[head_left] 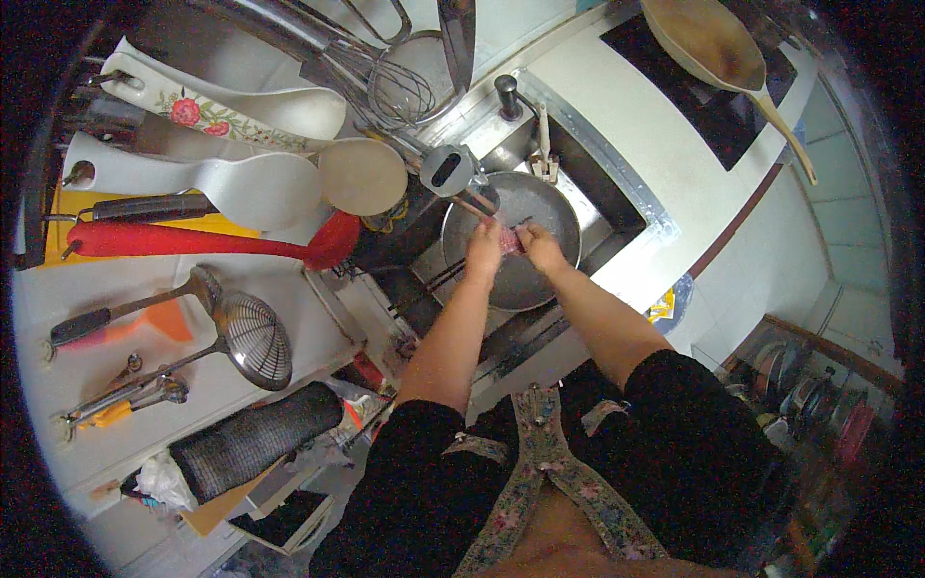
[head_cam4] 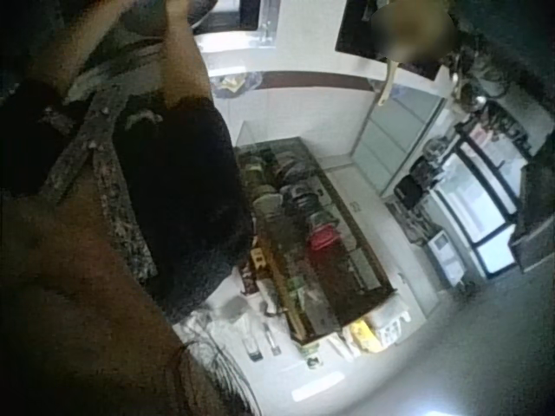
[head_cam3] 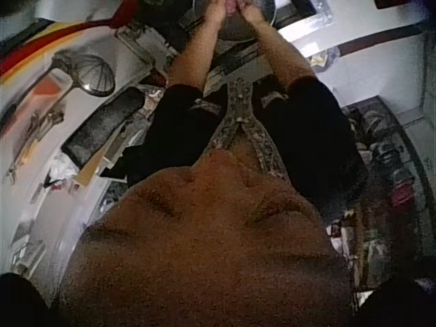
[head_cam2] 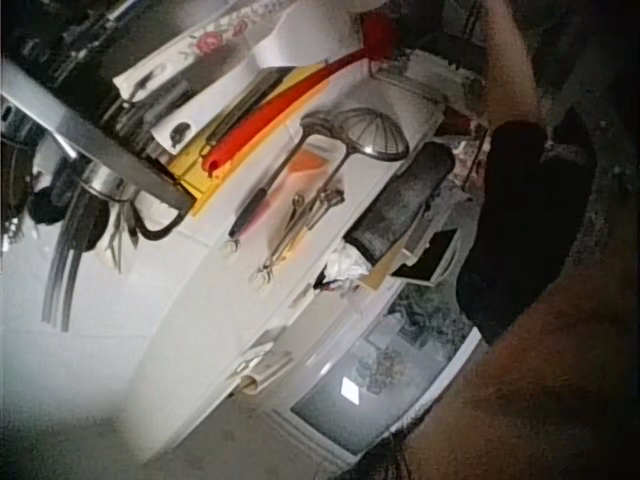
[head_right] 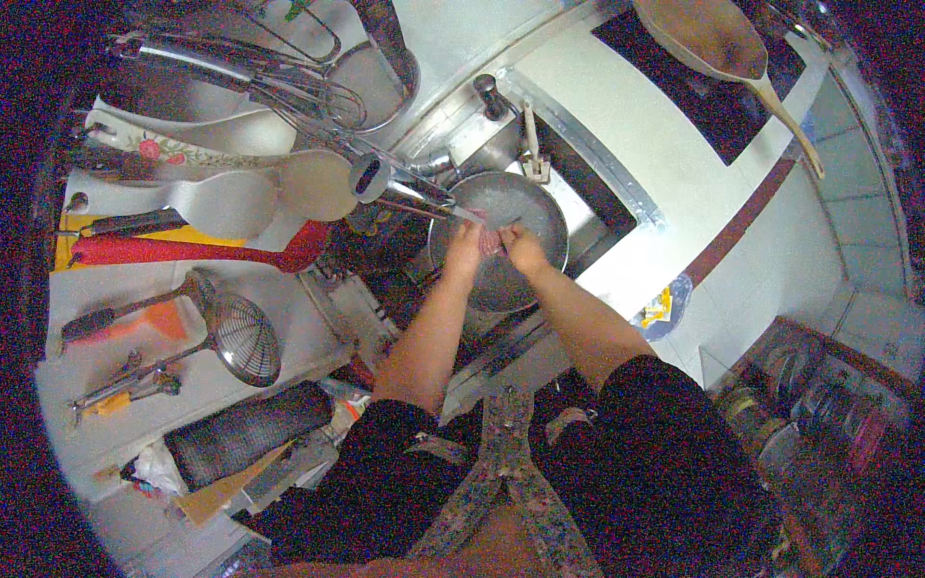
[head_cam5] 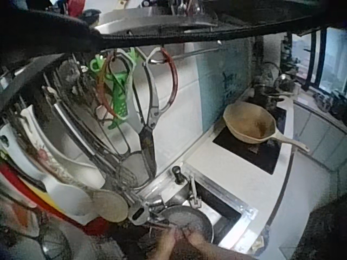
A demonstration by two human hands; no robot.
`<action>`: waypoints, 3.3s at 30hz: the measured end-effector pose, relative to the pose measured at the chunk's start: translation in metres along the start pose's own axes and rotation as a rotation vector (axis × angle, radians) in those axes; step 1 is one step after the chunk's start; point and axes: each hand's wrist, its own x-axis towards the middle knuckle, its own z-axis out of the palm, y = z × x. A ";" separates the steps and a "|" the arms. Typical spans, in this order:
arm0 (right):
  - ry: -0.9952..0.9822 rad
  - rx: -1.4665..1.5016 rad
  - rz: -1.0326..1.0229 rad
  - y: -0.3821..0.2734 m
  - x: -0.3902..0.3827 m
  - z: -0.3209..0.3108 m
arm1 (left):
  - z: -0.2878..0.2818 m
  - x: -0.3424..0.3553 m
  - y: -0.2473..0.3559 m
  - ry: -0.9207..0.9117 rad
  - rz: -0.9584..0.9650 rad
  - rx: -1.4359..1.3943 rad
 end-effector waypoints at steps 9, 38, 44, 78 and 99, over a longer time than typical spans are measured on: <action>0.084 -0.723 -0.399 -0.025 -0.018 0.013 | 0.032 0.003 -0.029 0.099 -0.011 -0.186; -0.668 -1.346 -0.613 -0.085 -0.016 0.003 | -0.008 0.034 0.017 -0.314 0.154 0.719; -0.551 -1.378 -0.487 -0.071 -0.005 -0.002 | 0.002 0.014 0.006 -0.134 0.205 0.657; -0.156 1.207 0.289 -0.059 -0.005 0.021 | 0.016 -0.029 -0.004 -0.080 0.285 0.218; -0.243 0.335 -0.126 -0.029 -0.010 0.015 | 0.007 -0.024 -0.005 0.000 -0.182 -1.024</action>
